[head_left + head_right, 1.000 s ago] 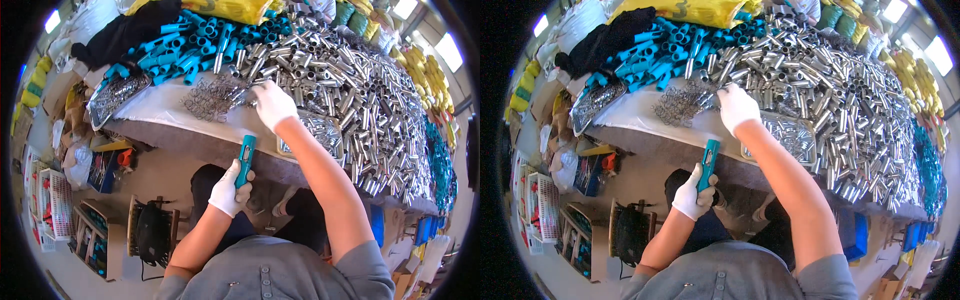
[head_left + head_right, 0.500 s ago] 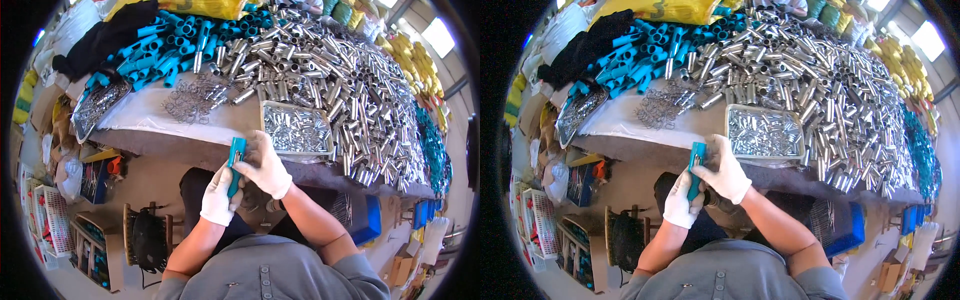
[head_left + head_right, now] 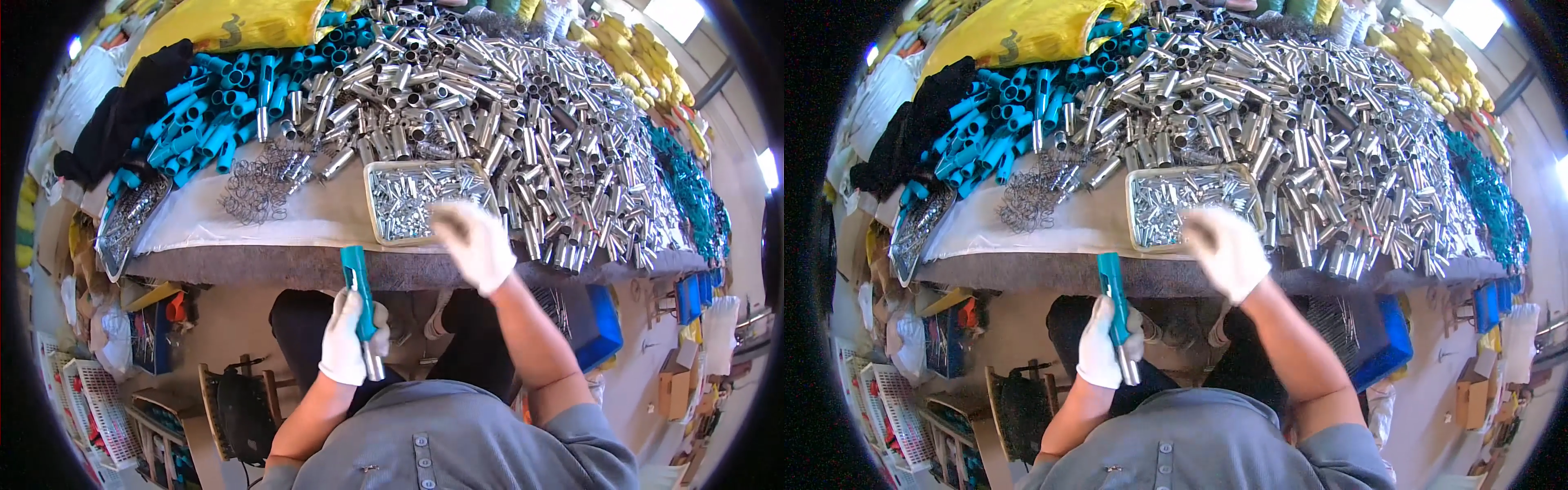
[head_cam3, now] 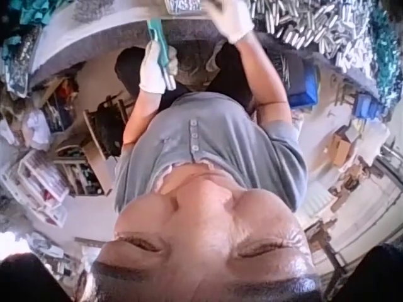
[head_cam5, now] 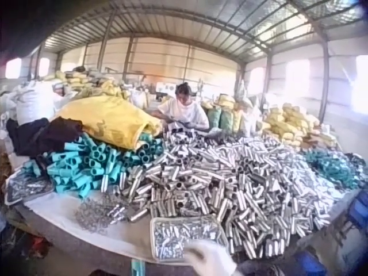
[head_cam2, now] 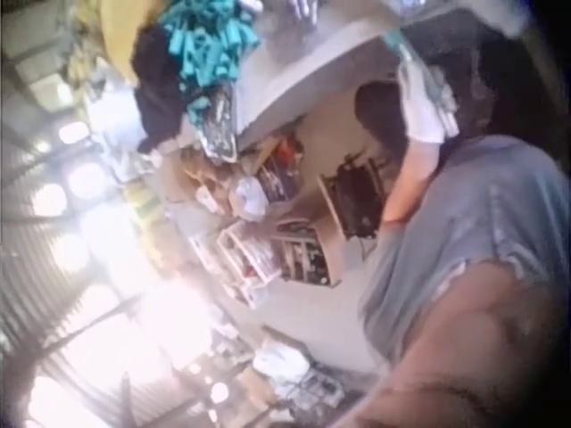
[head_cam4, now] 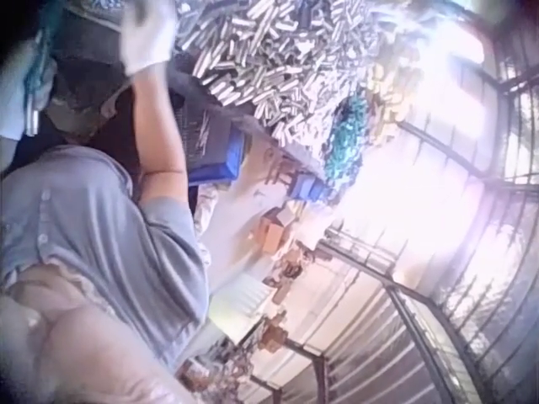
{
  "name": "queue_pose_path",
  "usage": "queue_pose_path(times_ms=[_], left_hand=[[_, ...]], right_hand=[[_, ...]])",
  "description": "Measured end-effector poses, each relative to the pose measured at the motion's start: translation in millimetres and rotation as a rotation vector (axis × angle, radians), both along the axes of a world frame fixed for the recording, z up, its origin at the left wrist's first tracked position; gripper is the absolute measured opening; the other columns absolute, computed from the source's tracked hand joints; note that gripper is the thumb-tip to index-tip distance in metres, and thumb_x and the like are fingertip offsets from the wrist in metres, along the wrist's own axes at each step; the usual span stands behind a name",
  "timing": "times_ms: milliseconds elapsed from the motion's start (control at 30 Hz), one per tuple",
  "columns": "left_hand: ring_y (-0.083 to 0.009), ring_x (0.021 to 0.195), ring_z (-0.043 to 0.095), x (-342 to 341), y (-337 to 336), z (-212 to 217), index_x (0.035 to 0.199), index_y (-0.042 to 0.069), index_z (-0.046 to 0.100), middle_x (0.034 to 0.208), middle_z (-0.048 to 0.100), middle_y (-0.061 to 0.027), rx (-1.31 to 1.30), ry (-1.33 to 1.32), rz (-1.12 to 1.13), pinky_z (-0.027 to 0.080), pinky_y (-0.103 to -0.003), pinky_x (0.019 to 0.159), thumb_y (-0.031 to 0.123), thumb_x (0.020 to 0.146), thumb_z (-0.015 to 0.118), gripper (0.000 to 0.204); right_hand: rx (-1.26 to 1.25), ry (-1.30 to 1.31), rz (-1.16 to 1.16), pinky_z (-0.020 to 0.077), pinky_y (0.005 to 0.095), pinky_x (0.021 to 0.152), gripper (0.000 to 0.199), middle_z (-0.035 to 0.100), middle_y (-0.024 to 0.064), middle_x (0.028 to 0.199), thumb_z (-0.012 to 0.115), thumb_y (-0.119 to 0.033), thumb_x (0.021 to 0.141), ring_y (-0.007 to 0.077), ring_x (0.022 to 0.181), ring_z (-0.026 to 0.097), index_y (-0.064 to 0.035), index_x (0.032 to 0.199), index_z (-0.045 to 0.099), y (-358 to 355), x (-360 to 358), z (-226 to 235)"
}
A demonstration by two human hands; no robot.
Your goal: Assemble metal tubes with plastic handles and small metal pins to create hardware components.
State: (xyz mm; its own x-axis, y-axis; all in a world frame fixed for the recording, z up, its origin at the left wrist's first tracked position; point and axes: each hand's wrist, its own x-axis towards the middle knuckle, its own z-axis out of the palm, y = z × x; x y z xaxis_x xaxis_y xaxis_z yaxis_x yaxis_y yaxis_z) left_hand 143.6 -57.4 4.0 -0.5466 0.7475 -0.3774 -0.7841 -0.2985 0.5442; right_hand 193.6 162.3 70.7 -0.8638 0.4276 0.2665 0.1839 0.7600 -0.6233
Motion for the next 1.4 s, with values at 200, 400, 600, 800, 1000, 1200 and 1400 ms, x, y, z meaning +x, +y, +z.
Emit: queue_pose_path(times_ms=[200, 400, 600, 800, 1000, 1200, 1400], left_hand=[[-0.016, 0.062, 0.052, -4.8, 5.5, 4.8, 0.116, 0.011, 0.047, 0.084, 0.054, -0.0071, 0.077, 0.043, -0.028, 0.045, -0.03, 0.05, 0.04, 0.096, 0.047, 0.035], [-0.0155, 0.065, 0.05, -11.7, 18.9, 8.1, 0.117, 0.008, 0.048, 0.091, 0.054, -0.0065, 0.311, -0.297, -0.162, 0.041, -0.029, 0.054, 0.038, 0.097, 0.043, 0.037], [-0.0167, 0.068, 0.058, -14.1, 20.5, 6.1, 0.112, 0.009, 0.05, 0.089, 0.059, -0.007, 0.2, -0.214, -0.084, 0.05, -0.03, 0.057, 0.031, 0.097, 0.046, 0.027], [-0.0132, 0.065, 0.059, -7.1, 31.9, 19.5, 0.107, 0.006, 0.053, 0.081, 0.059, -0.0049, 0.033, 0.037, -0.099, 0.05, -0.026, 0.057, 0.028, 0.098, 0.045, 0.025], [-0.0083, 0.071, 0.058, 1.0, 32.4, 19.3, 0.134, 0.005, 0.044, 0.085, 0.061, -0.002, -0.065, 0.202, -0.103, 0.051, -0.023, 0.064, 0.035, 0.095, 0.052, 0.049], [-0.0096, 0.073, 0.059, -0.1, 31.3, 9.7, 0.142, 0.007, 0.034, 0.089, 0.062, -0.0035, -0.042, 0.333, -0.083, 0.051, -0.023, 0.065, 0.039, 0.096, 0.049, 0.058], [-0.0063, 0.068, 0.055, 1.7, 34.4, -3.1, 0.136, 0.004, 0.041, 0.083, 0.058, 0.0002, -0.335, 0.719, 0.07, 0.047, -0.02, 0.058, 0.034, 0.093, 0.058, 0.055]], right_hand=[[0.315, -0.318, 0.074, 0.048, 0.0356, 0.083, 0.019, 0.062, 0.0068, 0.094, 0.061, -0.028, 0.082, 0.0258, 0.092, 0.061, -0.0148, 0.093, 0.07, 51.5, -14.6, -9.7], [0.217, -0.254, 0.023, 0.0483, 0.0347, 0.077, 0.014, 0.06, 0.0059, 0.089, 0.064, -0.026, 0.081, 0.0255, 0.086, 0.061, -0.0132, 0.084, 0.068, 53.1, -19.4, -12.3], [-0.152, -0.044, 0.197, 0.0497, 0.0306, 0.074, 0.013, 0.066, 0.007, 0.087, 0.071, -0.02, 0.076, 0.0212, 0.081, 0.063, -0.0086, 0.082, 0.07, 1.9, 4.7, 8.3], [-0.24, -0.05, 0.298, 0.0507, 0.0315, 0.072, 0.013, 0.063, 0.0088, 0.084, 0.072, -0.016, 0.075, 0.0245, 0.078, 0.064, -0.0058, 0.083, 0.068, -32.8, 10.6, 0.2], [-0.963, -0.094, 0.121, 0.0495, 0.0256, 0.061, 0.018, 0.061, 0.0027, 0.072, 0.072, -0.015, 0.08, 0.0124, 0.064, 0.061, -0.0003, 0.084, 0.063, -37.7, 16.9, -13.3], [-1.422, 0.014, 0.007, 0.0443, 0.0229, 0.048, 0.017, 0.056, 0.0011, 0.065, 0.072, -0.011, 0.082, 0.0085, 0.051, 0.052, -0.0055, 0.082, 0.056, -54.2, 14.3, -39.4], [-0.92, -0.132, 0.128, 0.0479, 0.0241, 0.052, 0.017, 0.06, 0.0022, 0.067, 0.061, -0.017, 0.091, 0.0082, 0.055, 0.056, 0.0002, 0.092, 0.06, -48.0, 11.9, -25.2]])
